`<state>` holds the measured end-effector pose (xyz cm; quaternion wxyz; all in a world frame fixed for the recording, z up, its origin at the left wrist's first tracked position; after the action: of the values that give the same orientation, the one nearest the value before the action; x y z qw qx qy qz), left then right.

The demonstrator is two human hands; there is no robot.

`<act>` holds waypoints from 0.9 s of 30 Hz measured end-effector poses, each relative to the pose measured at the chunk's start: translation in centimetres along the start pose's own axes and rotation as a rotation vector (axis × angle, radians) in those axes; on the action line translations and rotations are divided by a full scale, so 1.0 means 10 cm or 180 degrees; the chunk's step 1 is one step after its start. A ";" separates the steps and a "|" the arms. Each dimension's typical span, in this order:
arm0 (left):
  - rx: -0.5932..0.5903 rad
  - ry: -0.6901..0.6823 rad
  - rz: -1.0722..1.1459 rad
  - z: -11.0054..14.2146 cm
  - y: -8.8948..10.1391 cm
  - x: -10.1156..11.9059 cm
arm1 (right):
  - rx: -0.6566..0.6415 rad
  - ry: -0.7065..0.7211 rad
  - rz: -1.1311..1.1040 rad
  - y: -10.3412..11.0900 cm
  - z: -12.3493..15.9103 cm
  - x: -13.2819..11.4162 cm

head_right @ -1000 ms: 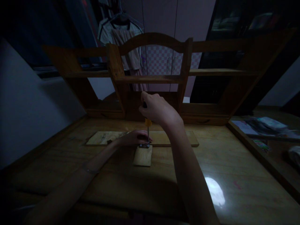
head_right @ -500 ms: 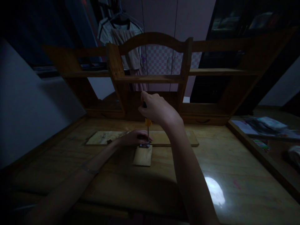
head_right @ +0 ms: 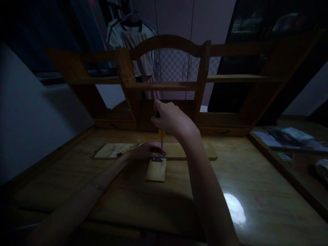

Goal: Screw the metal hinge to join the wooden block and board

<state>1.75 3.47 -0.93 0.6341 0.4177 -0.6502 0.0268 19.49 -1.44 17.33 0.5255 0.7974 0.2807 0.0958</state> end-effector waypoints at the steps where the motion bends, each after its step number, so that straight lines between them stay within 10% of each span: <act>1: 0.0002 -0.0010 -0.0010 0.00 0.00 -0.01 | 0.0002 0.0001 0.0003 0.00 0.00 0.00; 27: 0.0006 0.0398 0.0618 0.01 -0.02 -0.02 | -0.0093 0.0062 -0.0055 0.01 0.01 -0.02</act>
<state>1.72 3.36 -1.21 0.6675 0.3509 -0.6467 0.1147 19.39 -1.69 17.44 0.5352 0.7862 0.2913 0.1031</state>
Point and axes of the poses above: each hand's wrist, its own z-axis away from the middle knuckle, its own y-axis out of the back of the hand, x = y × z, the point moved 1 cm from there along -z, towards the middle knuckle, and after that the axes turned 5 degrees about z, right-handed, at the moved point
